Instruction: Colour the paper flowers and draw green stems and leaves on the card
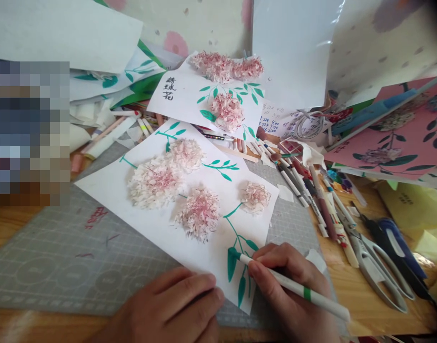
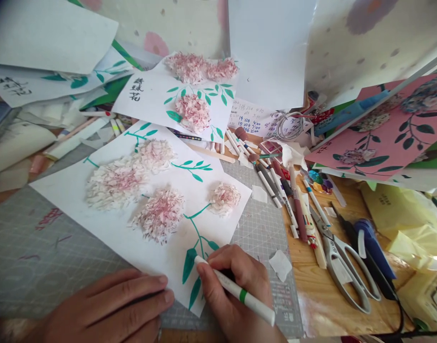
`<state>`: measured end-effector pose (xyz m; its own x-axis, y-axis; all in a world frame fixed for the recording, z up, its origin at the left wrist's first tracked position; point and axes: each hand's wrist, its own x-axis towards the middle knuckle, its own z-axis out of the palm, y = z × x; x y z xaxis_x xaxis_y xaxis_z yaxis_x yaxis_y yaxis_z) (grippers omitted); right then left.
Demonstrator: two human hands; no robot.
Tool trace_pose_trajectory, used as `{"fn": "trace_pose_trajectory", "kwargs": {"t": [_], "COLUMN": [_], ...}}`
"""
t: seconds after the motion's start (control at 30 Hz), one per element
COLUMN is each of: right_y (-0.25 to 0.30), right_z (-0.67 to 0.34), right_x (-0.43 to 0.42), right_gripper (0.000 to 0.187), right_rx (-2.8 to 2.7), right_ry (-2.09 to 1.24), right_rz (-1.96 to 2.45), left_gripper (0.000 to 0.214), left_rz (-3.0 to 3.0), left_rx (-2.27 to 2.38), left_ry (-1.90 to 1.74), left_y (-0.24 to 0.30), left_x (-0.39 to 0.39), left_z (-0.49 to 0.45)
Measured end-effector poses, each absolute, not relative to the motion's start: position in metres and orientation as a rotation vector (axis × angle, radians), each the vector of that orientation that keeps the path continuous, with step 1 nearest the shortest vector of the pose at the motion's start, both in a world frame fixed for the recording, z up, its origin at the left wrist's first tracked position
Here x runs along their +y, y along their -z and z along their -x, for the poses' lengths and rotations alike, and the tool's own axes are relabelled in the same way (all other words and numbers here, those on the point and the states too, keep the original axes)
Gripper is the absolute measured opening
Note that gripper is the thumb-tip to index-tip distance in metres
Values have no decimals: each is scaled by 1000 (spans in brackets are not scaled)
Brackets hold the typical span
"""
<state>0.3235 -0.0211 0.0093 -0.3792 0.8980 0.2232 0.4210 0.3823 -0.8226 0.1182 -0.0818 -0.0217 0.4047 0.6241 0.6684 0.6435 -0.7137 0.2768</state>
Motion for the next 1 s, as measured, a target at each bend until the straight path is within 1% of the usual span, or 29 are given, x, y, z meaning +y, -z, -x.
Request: {"fn": "trace_pose_trajectory", "kwargs": {"t": [0.1,0.23,0.37,0.53,0.63,0.8,0.87,1.0], "right_y": [-12,-13,-18,-21,-21,-19,-17,-15], "right_z": [-324,-324,-323,-323,-324,-326,-327,-328], "right_x": [-21,-21,-19,-18,-18,-19,-20,-22], "right_gripper": [13,16,19,20,21,21,22,21], "right_rx": [-1988,-1985,-2044,-2092,-2098,-2090,-2057,-1966], "right_ry": [-935,-994,-995,-971,-999,-1018,-1011,-1019], "right_rz": [1104,1049,964,881,892,941,975,1032], "left_gripper": [35,32,31,34,36,33,34,33], "left_rz": [2595,2644,2675,2652,2688,2649,2631,2649], "left_rx": [-1178,-1291,-1157,-1297,-1194,-1177,-1119,-1207], "left_ry": [1250,1251,1225,1246,1255,1208,1249,1261], "left_y": [24,23,23,26,25,24,25,23], "left_x": [-84,-86,-87,-88,-85,-81,-82,-86], "left_z": [-122,-122,-119,-121,-120,-115,-115,-118]}}
